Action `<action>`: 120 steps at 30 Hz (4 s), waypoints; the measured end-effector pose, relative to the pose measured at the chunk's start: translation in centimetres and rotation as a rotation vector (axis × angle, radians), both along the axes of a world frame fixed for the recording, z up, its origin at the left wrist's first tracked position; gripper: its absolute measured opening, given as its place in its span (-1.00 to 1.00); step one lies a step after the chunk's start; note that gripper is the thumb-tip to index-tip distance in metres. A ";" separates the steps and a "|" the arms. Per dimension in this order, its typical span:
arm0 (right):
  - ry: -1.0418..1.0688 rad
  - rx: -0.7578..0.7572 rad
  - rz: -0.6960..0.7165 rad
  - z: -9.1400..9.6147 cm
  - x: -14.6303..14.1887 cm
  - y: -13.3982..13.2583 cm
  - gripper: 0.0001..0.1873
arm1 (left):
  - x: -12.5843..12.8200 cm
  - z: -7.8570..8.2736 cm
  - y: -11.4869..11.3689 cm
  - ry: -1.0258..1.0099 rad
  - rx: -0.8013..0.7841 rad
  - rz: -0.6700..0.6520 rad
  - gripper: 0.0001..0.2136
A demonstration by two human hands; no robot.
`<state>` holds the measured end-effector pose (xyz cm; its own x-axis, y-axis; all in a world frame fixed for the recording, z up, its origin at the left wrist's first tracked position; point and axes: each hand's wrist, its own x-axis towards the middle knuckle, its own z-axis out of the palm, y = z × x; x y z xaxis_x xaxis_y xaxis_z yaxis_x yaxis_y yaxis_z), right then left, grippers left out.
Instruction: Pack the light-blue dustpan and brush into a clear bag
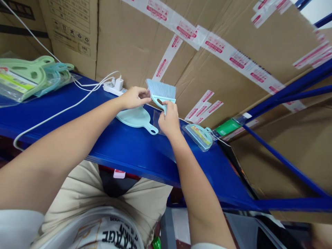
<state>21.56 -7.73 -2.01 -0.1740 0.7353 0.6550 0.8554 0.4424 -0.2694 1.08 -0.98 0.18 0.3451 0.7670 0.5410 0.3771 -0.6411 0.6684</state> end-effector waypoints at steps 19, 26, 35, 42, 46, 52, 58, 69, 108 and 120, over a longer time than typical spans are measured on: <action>0.021 0.009 0.046 -0.7 -0.8 0.0 -0.48 | -0.8 -0.3 0.7 0.061 -0.065 0.145 -0.66; 0.054 -0.032 0.059 -0.9 -1.0 0.0 -0.48 | -1.0 0.0 0.5 0.037 -0.015 0.296 -0.66; 0.067 -0.067 0.080 -0.5 -0.7 -0.1 -0.51 | -1.7 0.8 0.5 -0.253 -0.089 0.539 -0.68; -0.105 -0.163 0.261 -0.2 -2.3 -1.5 -0.63 | -3.8 2.4 1.6 -0.498 -0.185 0.636 -0.73; -0.221 -0.276 0.302 0.0 -3.2 -2.4 -0.65 | -4.8 2.6 1.8 -0.605 -0.260 0.688 -0.75; -0.337 -0.393 0.246 0.9 -3.6 -3.5 -0.69 | -3.6 2.1 1.5 -0.569 -0.232 0.612 -0.70; -0.376 -0.376 0.243 0.7 -3.2 -3.3 -0.72 | -3.3 2.2 0.8 -0.461 -0.244 0.573 -0.71; -0.291 -0.340 0.233 0.9 -2.7 -2.7 -0.88 | -3.4 1.8 0.9 -0.351 -0.258 0.539 -0.77; 0.553 -0.691 0.246 1.9 -0.4 -0.4 -0.66 | -1.3 1.3 -0.2 -0.094 -0.466 0.043 -0.72; 0.726 -0.662 0.314 2.6 1.0 -0.3 -0.74 | -1.4 1.5 -0.4 -0.194 -0.552 -0.009 -0.72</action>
